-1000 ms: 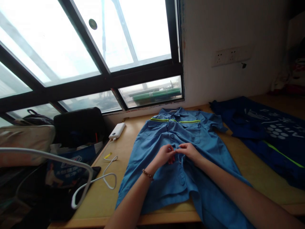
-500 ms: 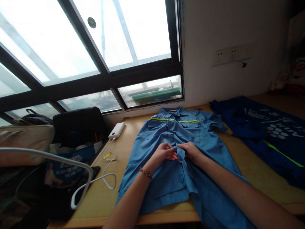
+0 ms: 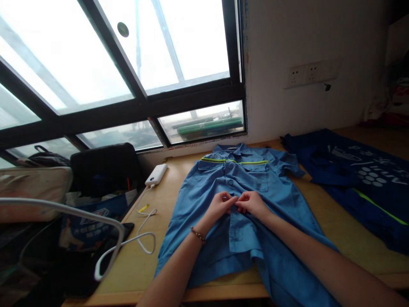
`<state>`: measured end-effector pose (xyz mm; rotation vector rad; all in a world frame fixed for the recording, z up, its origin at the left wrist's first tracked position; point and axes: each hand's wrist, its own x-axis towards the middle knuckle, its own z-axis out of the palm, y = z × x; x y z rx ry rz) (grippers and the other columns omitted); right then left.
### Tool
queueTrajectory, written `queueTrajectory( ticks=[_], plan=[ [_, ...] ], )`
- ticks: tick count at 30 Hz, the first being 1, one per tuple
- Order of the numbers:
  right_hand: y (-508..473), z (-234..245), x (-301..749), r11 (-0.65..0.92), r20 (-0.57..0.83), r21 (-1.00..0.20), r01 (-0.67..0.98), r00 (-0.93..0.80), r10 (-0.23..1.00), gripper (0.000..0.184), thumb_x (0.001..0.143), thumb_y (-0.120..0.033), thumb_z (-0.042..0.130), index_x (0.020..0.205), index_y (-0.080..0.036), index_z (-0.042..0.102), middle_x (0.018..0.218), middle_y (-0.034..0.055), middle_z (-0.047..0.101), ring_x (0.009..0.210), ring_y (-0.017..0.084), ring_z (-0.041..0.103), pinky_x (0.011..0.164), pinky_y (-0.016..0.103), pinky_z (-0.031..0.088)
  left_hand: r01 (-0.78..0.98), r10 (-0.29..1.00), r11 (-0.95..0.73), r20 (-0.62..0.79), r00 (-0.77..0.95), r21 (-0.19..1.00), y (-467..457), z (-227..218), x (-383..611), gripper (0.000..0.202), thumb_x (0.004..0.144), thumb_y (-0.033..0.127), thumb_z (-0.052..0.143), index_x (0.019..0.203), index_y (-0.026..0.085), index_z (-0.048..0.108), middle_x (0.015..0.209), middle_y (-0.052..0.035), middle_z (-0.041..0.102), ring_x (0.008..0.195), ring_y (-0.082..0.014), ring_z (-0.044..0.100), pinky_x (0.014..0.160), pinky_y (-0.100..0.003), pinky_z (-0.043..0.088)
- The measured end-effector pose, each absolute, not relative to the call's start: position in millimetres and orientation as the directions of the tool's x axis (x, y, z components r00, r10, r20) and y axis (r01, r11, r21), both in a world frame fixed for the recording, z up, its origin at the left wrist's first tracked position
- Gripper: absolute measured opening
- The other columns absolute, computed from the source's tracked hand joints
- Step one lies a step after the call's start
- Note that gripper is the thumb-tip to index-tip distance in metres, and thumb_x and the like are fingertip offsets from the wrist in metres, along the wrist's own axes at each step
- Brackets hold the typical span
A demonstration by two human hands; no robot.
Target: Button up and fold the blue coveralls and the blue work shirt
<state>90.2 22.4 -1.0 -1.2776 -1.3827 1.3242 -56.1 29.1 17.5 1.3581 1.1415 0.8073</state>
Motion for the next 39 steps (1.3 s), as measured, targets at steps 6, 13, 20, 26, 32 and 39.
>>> queueTrajectory(
  ticks=[6, 13, 20, 26, 32, 39],
  plan=[
    [15.9, -7.9, 87.5, 0.213, 0.179, -0.854, 0.475, -0.115, 0.977, 0.011, 0.066, -0.026, 0.058, 0.06, -0.018, 0.053, 0.048, -0.0017, 0.056, 0.047, 0.011, 0.051, 0.047, 0.021, 0.033, 0.271, 0.975, -0.048, -0.015, 0.223, 0.961, 30.7, 6.1, -51.8, 0.023, 0.063, 0.028, 0.063, 0.058, 0.014, 0.044, 0.045, 0.0057, 0.041, 0.04, -0.0041, 0.035, 0.038, -0.016, 0.023],
    [12.7, -7.2, 86.8, 0.297, 0.237, -0.752, 0.589, -0.179, 0.955, 0.009, 0.067, -0.027, 0.058, 0.067, -0.019, 0.052, 0.056, -0.0019, 0.056, 0.053, 0.011, 0.05, 0.05, 0.021, 0.031, 0.067, 0.925, 0.335, -0.342, 0.166, 0.94, 28.7, 0.5, -52.9, 0.025, 0.06, 0.017, 0.055, 0.081, 0.019, 0.042, 0.048, 0.0079, 0.041, 0.037, -0.0053, 0.037, 0.038, -0.016, 0.025],
    [8.7, -2.1, 84.8, 0.354, 0.264, -0.752, 0.556, -0.237, 0.935, 0.011, 0.073, -0.03, 0.054, 0.071, -0.019, 0.051, 0.057, -0.0016, 0.056, 0.053, 0.011, 0.051, 0.051, 0.021, 0.032, -0.121, 0.876, 0.469, -0.443, 0.189, 0.875, 30.6, -2.4, -55.8, 0.035, 0.053, 0.008, 0.048, 0.085, 0.019, 0.041, 0.05, 0.0062, 0.043, 0.037, -0.0072, 0.043, 0.039, -0.017, 0.029],
    [12.8, -5.1, 84.8, 0.328, 0.269, -0.832, 0.448, -0.192, 0.944, 0.014, 0.078, -0.03, 0.049, 0.07, -0.018, 0.049, 0.056, -0.0018, 0.056, 0.052, 0.011, 0.051, 0.05, 0.021, 0.033, -0.174, 0.905, 0.417, -0.391, 0.165, 0.892, 27.6, -2.1, -52.8, 0.034, 0.057, 0.009, 0.051, 0.088, 0.018, 0.042, 0.05, 0.0058, 0.045, 0.035, -0.0059, 0.041, 0.037, -0.016, 0.028],
    [17.2, -11.0, 86.2, 0.288, 0.246, -0.833, 0.472, -0.151, 0.957, 0.013, 0.077, -0.028, 0.049, 0.069, -0.018, 0.048, 0.053, -0.003, 0.053, 0.049, 0.01, 0.049, 0.048, 0.021, 0.031, -0.167, 0.874, 0.467, -0.425, 0.236, 0.868, 29.1, 1.1, -54.7, 0.037, 0.059, 0.008, 0.053, 0.094, 0.017, 0.041, 0.053, 0.0037, 0.048, 0.042, -0.0099, 0.05, 0.044, -0.02, 0.039],
    [17.1, -10.1, 85.9, 0.314, 0.276, -0.813, 0.491, -0.15, 0.949, 0.011, 0.077, -0.027, 0.049, 0.07, -0.018, 0.048, 0.055, -0.0026, 0.053, 0.051, 0.01, 0.048, 0.05, 0.021, 0.032, -0.164, 0.873, 0.471, -0.432, 0.225, 0.867, 29.9, 2.5, -54.5, 0.034, 0.058, 0.006, 0.05, 0.089, 0.016, 0.042, 0.052, 0.0051, 0.045, 0.039, -0.0085, 0.047, 0.042, -0.019, 0.036]
  ],
)
